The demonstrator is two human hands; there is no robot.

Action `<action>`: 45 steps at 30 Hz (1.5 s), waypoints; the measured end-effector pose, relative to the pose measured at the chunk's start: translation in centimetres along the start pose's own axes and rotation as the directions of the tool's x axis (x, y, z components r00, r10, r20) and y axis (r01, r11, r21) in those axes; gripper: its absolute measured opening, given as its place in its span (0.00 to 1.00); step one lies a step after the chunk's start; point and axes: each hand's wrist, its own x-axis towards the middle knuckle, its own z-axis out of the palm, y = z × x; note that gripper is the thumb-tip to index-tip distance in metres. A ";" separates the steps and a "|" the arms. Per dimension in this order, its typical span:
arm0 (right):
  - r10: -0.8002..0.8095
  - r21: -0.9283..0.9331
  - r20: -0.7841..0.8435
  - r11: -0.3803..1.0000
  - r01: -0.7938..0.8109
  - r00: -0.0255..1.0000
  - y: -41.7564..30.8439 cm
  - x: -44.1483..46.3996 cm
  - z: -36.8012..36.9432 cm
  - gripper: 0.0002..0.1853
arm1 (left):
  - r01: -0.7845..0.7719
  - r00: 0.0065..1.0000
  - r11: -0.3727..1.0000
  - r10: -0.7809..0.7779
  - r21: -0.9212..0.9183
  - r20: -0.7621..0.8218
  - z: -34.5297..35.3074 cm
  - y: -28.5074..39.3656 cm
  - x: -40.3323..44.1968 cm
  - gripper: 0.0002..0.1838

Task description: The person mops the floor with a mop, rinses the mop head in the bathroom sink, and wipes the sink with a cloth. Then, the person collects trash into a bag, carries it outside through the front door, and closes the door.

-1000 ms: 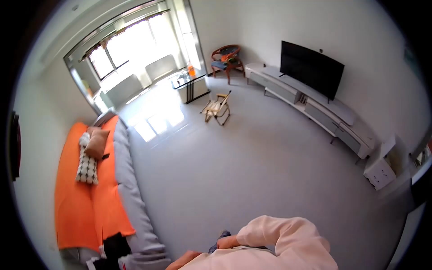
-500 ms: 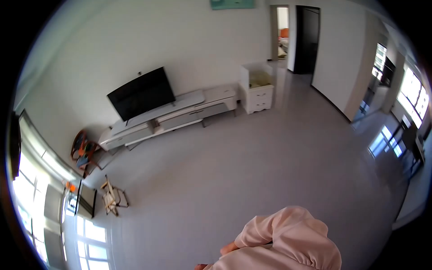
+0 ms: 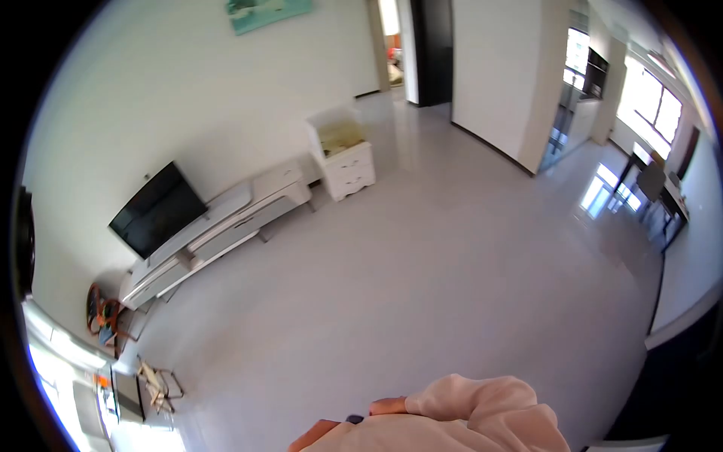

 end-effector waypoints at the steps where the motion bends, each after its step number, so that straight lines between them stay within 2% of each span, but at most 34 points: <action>1: -0.040 0.015 -0.029 0.999 0.041 0.999 1.6 -0.6 -1.3 0.18 | 0.000 1.000 1.000 0.000 0.017 0.027 -0.2 1.5 1.8 0.16; 5: -0.120 0.099 -0.034 0.987 0.123 0.992 4.1 -4.9 -8.1 0.19 | 0.001 0.993 0.996 -0.013 0.092 0.121 -1.6 6.8 9.6 0.15; 7: -0.209 0.079 -0.213 0.970 0.230 0.955 7.4 -4.1 -11.1 0.17 | -0.002 0.987 0.992 -0.019 0.127 0.160 -2.9 9.4 14.1 0.15; 8: -0.167 0.056 -0.150 0.983 0.177 0.974 9.0 -3.9 -13.5 0.19 | -0.009 0.984 0.989 -0.018 0.148 0.177 -3.7 10.8 16.6 0.15; 9: -0.167 0.068 -0.159 0.981 0.180 0.973 10.7 -3.8 -16.1 0.19 | -0.019 0.981 0.986 -0.014 0.167 0.192 -4.6 12.2 19.2 0.15; 13: -0.043 0.220 -0.368 0.966 0.132 0.929 14.0 -7.6 -27.1 0.20 | -0.086 0.953 0.966 0.009 0.244 0.302 -9.1 20.2 30.7 0.14; 15: -0.008 0.220 -0.375 0.971 0.098 0.927 15.4 -10.1 -32.0 0.20 | -0.129 0.929 0.952 0.018 0.279 0.370 -10.8 24.6 36.3 0.14; 16: 0.095 0.359 -0.370 0.932 0.048 0.924 15.7 -12.1 -34.0 0.21 | -0.156 0.917 0.942 0.027 0.296 0.398 -11.3 27.0 38.9 0.14; 17: 0.127 0.394 -0.399 0.918 0.045 0.908 15.9 -14.2 -35.7 0.21 | -0.190 0.904 0.931 0.042 0.310 0.426 -11.7 29.4 41.2 0.14; 19: 0.210 0.442 -0.433 0.897 0.003 0.876 16.9 -17.2 -40.1 0.22 | -0.285 0.871 0.902 0.104 0.323 0.480 -12.5 34.4 45.4 0.14; 21: 0.195 0.457 -0.478 0.888 0.052 0.857 21.1 -16.4 -43.6 0.22 | -0.451 0.813 0.838 0.243 0.308 0.530 -13.1 40.1 49.5 0.14; 23: 0.232 0.475 -0.526 0.878 0.056 0.818 24.5 -16.7 -47.8 0.21 | -0.546 0.772 0.764 0.300 0.344 0.560 -13.2 45.0 54.4 0.14; 24: 0.221 0.468 -0.515 0.882 0.055 0.828 26.6 -16.7 -50.3 0.21 | -0.398 0.802 0.800 0.065 0.449 0.594 -13.2 44.2 60.1 0.13; 25: 0.230 0.468 -0.559 0.880 0.075 0.796 29.1 -16.8 -52.7 0.22 | -0.263 0.785 0.776 -0.173 0.574 0.595 -13.2 43.3 65.7 0.14; 26: 0.230 0.464 -0.591 0.881 0.093 0.773 31.3 -16.9 -54.9 0.23 | -0.345 0.765 0.829 -0.023 0.440 0.643 -13.6 45.6 67.2 0.14; 27: 0.171 0.428 -0.603 0.894 0.136 0.779 33.0 -18.1 -57.8 0.23 | -0.388 0.765 0.809 0.015 0.443 0.643 -13.7 47.9 69.8 0.14; 28: 0.198 0.426 -0.595 0.899 0.097 0.779 34.5 -19.6 -61.2 0.23 | -0.429 0.764 0.785 0.053 0.446 0.642 -13.8 50.2 72.3 0.13; 29: 0.225 0.416 -0.590 0.908 0.053 0.776 35.5 -21.4 -64.7 0.23 | -0.430 0.787 0.695 -0.025 0.576 0.617 -13.7 51.3 75.9 0.13; 30: 0.189 0.383 -0.552 0.923 0.045 0.812 35.4 -23.6 -68.2 0.23 | -0.382 0.819 0.727 -0.018 0.570 0.573 -14.2 53.1 78.1 0.13; 32: 0.195 0.414 -0.537 0.909 0.055 0.821 34.1 -27.0 -75.0 0.19 | -0.432 0.808 0.635 -0.044 0.641 0.588 -16.3 56.7 81.4 0.11; 35: 0.126 0.349 -0.426 0.937 0.034 0.896 37.3 -26.4 -85.8 0.19 | -0.398 0.849 0.630 -0.023 0.667 0.528 -19.8 61.3 87.6 0.10; 38: 0.139 0.258 -0.359 0.965 -0.044 0.923 40.5 -25.8 -94.8 0.19 | -0.318 0.901 0.756 0.052 0.572 0.431 -22.6 63.6 93.6 0.10; 41: 0.092 0.247 -0.353 0.969 -0.002 0.931 45.5 -23.5 -105.5 0.23 | -0.345 0.913 0.757 0.133 0.555 0.386 -26.9 66.4 102.8 0.09; 45: 0.038 0.219 -0.369 0.974 0.047 0.929 49.3 -23.6 -122.4 0.23 | -0.308 0.938 0.802 0.167 0.512 0.303 -34.2 74.9 114.9 0.09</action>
